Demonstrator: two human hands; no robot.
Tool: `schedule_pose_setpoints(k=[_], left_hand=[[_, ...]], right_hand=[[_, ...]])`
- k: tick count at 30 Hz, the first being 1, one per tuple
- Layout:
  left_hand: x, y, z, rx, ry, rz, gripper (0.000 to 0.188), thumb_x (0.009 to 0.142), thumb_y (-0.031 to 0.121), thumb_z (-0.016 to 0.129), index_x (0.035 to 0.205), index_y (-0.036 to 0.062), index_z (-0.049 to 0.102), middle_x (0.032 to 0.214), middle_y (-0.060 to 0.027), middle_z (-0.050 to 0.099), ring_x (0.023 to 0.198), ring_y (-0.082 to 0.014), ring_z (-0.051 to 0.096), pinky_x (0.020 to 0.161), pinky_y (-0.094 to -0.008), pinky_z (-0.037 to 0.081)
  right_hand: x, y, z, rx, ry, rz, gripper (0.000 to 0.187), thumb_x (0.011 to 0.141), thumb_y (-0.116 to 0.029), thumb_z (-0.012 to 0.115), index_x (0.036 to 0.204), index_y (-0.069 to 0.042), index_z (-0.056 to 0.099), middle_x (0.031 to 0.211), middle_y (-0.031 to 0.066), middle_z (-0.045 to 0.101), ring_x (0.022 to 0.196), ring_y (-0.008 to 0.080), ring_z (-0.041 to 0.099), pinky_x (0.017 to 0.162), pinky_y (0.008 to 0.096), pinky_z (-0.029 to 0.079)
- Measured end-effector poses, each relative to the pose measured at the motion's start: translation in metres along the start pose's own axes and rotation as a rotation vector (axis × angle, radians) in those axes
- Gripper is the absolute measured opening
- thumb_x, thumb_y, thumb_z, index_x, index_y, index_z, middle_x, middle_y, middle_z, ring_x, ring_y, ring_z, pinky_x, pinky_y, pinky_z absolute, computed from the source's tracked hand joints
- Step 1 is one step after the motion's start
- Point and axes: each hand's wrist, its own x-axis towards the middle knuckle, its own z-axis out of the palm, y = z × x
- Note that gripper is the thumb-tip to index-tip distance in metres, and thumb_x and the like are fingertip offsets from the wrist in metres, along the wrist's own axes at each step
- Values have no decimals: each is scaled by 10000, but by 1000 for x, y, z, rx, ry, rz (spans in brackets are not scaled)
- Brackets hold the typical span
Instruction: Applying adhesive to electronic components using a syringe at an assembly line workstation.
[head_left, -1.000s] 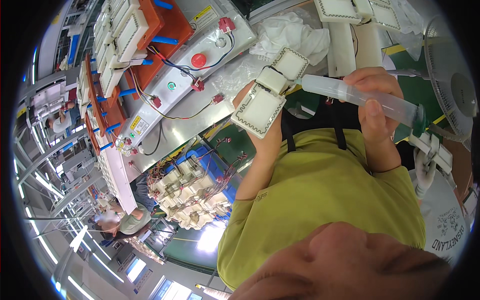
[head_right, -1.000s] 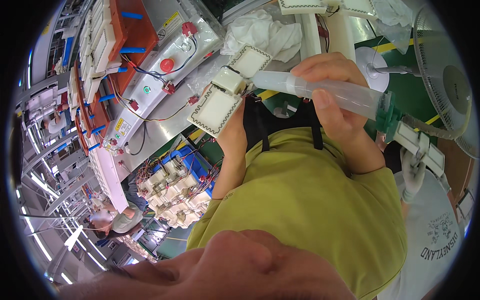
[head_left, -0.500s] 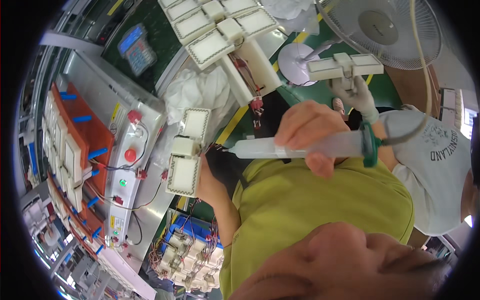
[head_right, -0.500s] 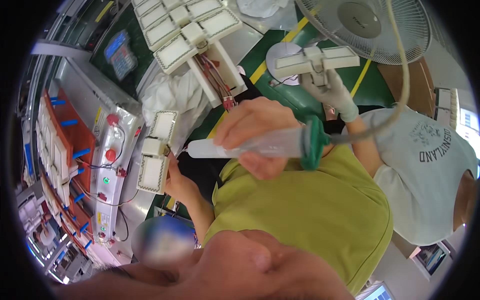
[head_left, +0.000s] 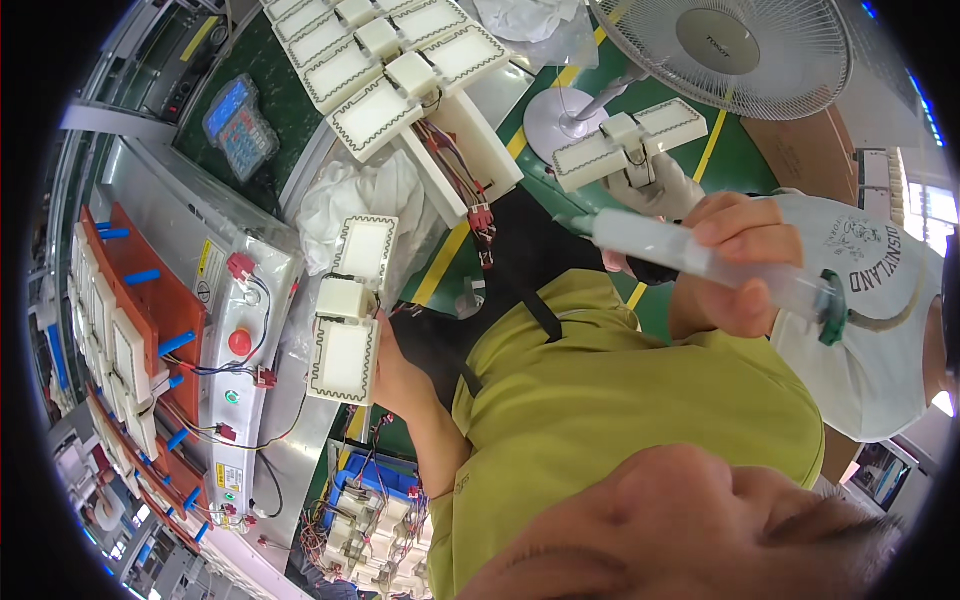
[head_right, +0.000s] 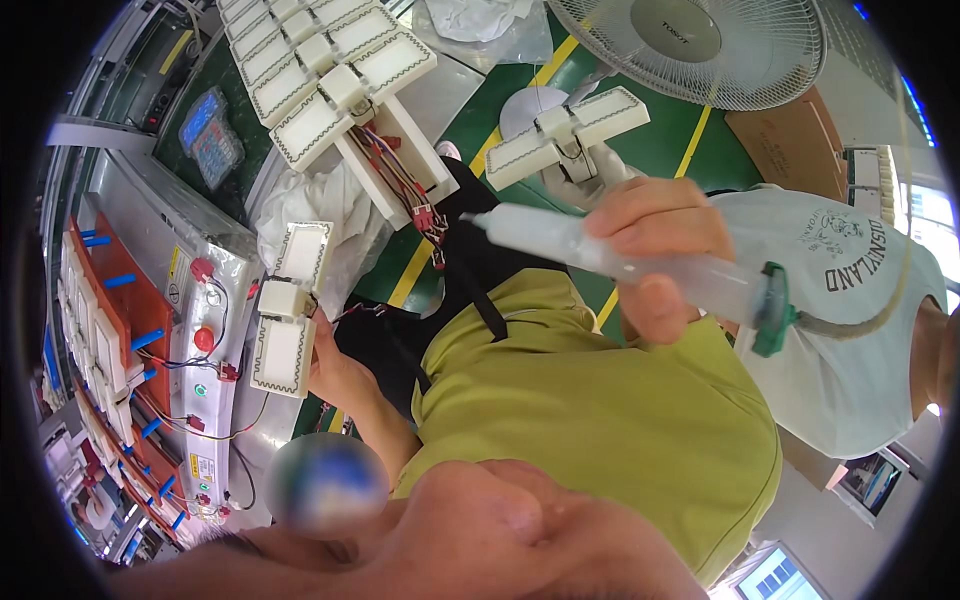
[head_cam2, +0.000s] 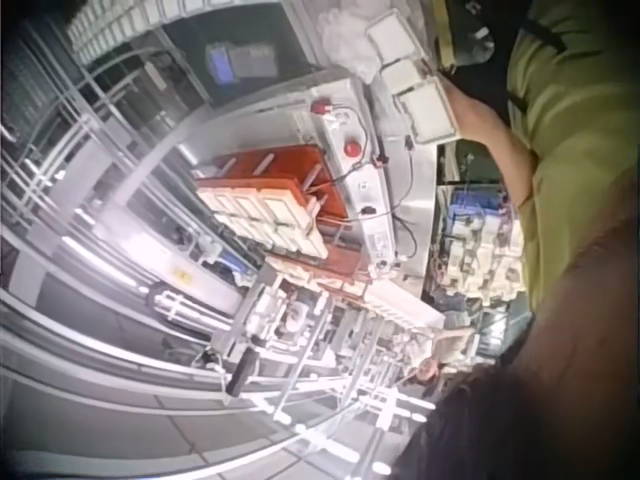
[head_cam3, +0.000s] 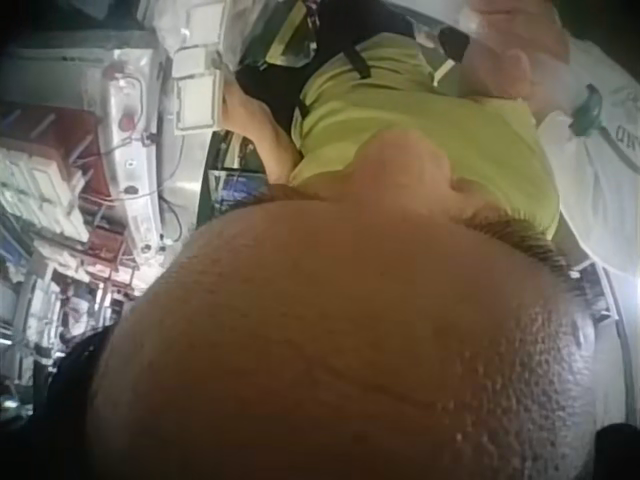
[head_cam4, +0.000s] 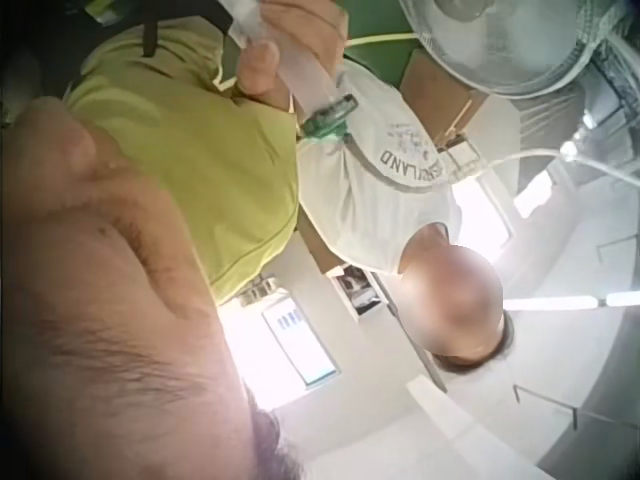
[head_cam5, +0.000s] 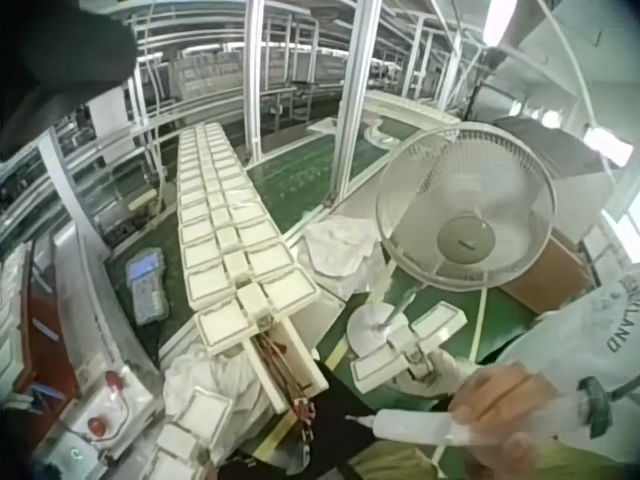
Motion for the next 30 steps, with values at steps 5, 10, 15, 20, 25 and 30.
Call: schedule_pose_setpoints(k=[5, 10, 15, 20, 25, 30], left_hand=[[0, 3, 4, 15, 28, 74, 328, 821, -39, 634, 1138, -63, 554, 1095, -136, 609, 968, -182, 596, 840, -284, 481], [-2, 4, 5, -1, 15, 29, 333, 820, -38, 638, 1141, -59, 554, 1091, -137, 609, 959, -181, 595, 825, -276, 481], [-3, 9, 9, -71, 15, 1, 308, 823, -25, 639, 1122, -52, 570, 1061, -126, 618, 933, -169, 597, 783, -264, 481], [-2, 1, 4, 19, 12, 19, 285, 818, -28, 643, 1091, -84, 582, 1069, -147, 620, 920, -194, 598, 787, -287, 488], [-3, 5, 7, 8, 29, 13, 276, 814, -18, 654, 1074, -83, 588, 1043, -139, 624, 879, -185, 598, 740, -278, 488], [-3, 10, 7, 1, -9, 11, 286, 821, -2, 653, 1092, -57, 578, 1023, -113, 625, 857, -152, 594, 688, -248, 473]], right_hand=[[4, 1, -27, -117, 163, -35, 333, 831, -300, 509, 872, 31, 523, 818, 227, 578, 660, 259, 563, 598, 337, 467], [9, 2, -54, -168, 268, -52, 332, 800, -272, 536, 852, 56, 539, 760, 246, 576, 657, 266, 573, 604, 314, 463], [14, 4, -69, -233, 228, 9, 327, 787, -256, 545, 832, 68, 552, 753, 257, 581, 655, 275, 579, 595, 312, 460], [14, 7, -65, -182, 222, 72, 291, 777, -206, 564, 826, 80, 560, 759, 238, 587, 663, 280, 589, 596, 321, 460], [14, 14, -65, -162, 204, 93, 237, 778, -148, 567, 825, 84, 570, 764, 206, 592, 667, 279, 596, 593, 323, 458], [13, 16, -65, -207, 219, 116, 215, 775, -138, 572, 800, 75, 577, 756, 193, 598, 664, 264, 595, 588, 320, 451]])
